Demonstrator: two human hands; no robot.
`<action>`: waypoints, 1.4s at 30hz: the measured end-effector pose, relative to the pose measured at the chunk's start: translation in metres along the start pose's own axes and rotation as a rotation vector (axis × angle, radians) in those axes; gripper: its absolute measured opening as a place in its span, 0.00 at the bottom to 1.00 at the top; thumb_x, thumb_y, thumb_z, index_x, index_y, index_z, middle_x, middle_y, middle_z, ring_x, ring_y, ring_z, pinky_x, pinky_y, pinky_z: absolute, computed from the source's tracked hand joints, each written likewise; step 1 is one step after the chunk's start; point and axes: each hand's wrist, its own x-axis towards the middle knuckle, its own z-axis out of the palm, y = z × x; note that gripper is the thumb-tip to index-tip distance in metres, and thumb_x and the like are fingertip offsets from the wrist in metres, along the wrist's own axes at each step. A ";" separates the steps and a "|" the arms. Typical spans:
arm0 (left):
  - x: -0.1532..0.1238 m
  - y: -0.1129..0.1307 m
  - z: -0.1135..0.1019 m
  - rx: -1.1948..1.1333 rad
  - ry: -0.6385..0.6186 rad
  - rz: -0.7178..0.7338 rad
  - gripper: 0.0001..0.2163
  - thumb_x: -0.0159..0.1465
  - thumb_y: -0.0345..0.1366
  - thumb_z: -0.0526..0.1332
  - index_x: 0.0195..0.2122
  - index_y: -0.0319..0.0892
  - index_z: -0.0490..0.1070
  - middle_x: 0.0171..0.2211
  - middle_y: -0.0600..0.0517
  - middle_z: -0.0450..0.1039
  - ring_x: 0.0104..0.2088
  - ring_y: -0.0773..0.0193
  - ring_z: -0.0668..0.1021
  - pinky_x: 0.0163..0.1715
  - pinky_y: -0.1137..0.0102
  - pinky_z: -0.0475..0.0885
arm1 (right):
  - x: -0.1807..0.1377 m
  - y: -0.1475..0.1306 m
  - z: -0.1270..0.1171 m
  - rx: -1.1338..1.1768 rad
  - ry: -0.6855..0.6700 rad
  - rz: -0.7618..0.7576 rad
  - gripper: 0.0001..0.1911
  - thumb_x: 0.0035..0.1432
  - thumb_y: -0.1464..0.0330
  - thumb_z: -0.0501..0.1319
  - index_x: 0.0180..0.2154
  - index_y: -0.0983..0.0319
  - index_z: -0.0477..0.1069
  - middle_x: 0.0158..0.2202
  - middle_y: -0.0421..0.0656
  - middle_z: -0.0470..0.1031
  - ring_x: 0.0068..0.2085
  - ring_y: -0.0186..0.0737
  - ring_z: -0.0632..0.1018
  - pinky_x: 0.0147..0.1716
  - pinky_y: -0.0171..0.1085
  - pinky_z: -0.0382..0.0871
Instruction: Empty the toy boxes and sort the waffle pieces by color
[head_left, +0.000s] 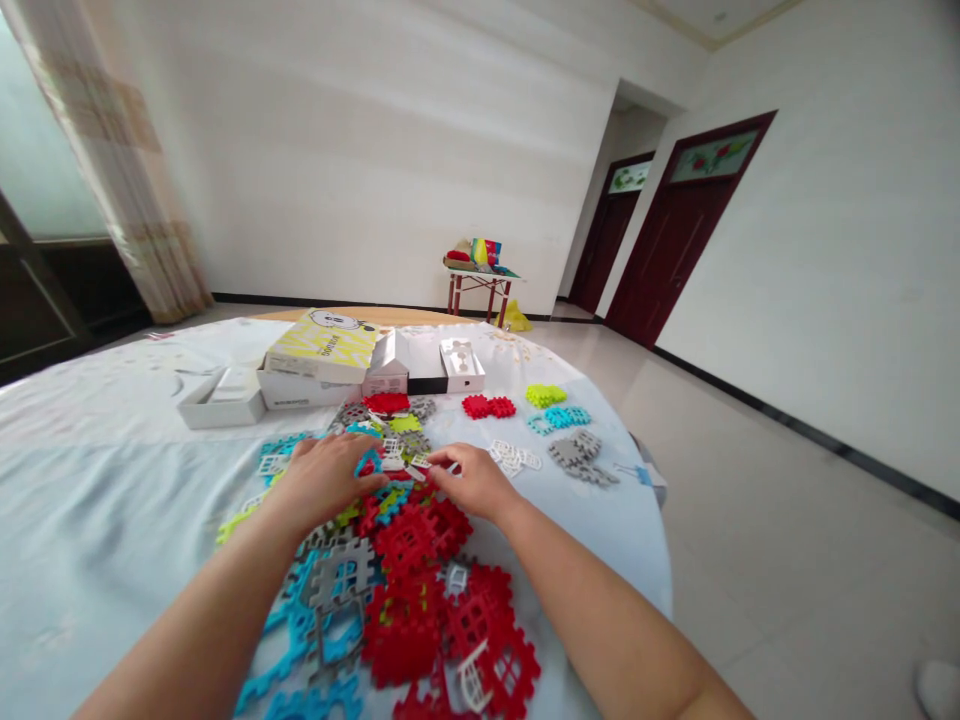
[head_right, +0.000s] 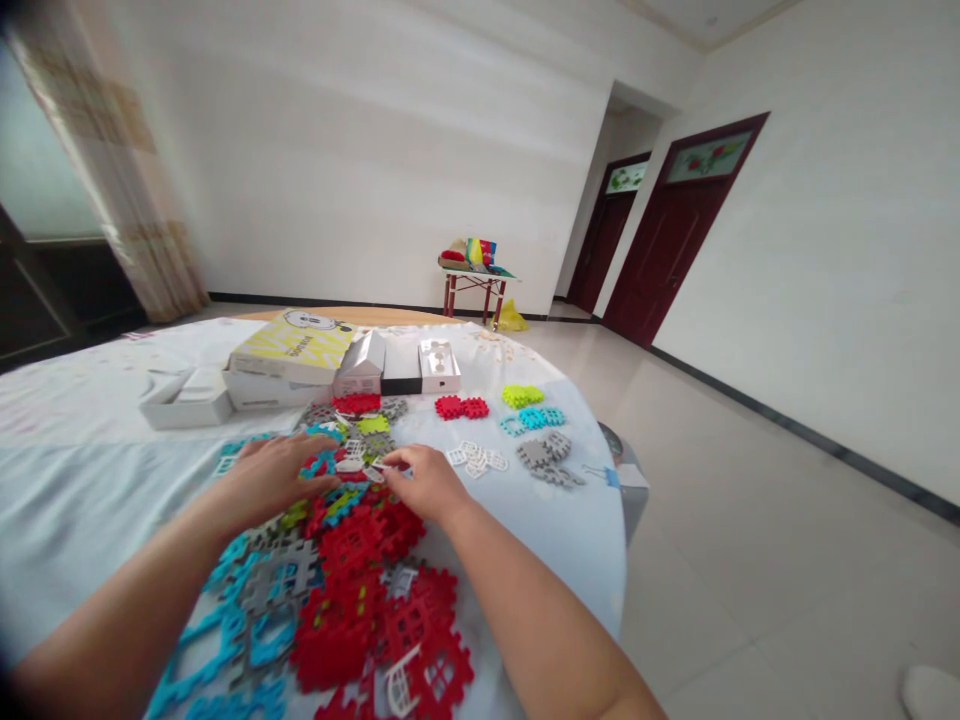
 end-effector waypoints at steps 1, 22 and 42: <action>0.001 -0.002 0.000 -0.016 -0.005 -0.001 0.23 0.53 0.51 0.56 0.48 0.48 0.71 0.46 0.45 0.74 0.46 0.47 0.73 0.48 0.57 0.61 | -0.001 0.001 0.000 0.004 0.010 0.006 0.11 0.57 0.65 0.57 0.40 0.59 0.74 0.39 0.42 0.77 0.40 0.37 0.75 0.39 0.34 0.69; 0.033 0.054 0.000 -0.788 0.137 0.070 0.29 0.48 0.48 0.64 0.49 0.40 0.66 0.47 0.44 0.71 0.45 0.55 0.75 0.46 0.60 0.70 | -0.039 0.054 -0.040 0.008 0.003 0.193 0.11 0.54 0.69 0.58 0.38 0.63 0.74 0.35 0.43 0.77 0.33 0.33 0.75 0.33 0.31 0.66; 0.202 0.206 0.098 -0.452 -0.084 0.142 0.27 0.52 0.48 0.60 0.51 0.40 0.66 0.46 0.44 0.73 0.46 0.58 0.74 0.43 0.69 0.68 | -0.035 0.058 -0.051 -0.058 -0.226 0.263 0.14 0.52 0.66 0.54 0.38 0.58 0.74 0.30 0.38 0.78 0.31 0.34 0.76 0.28 0.30 0.61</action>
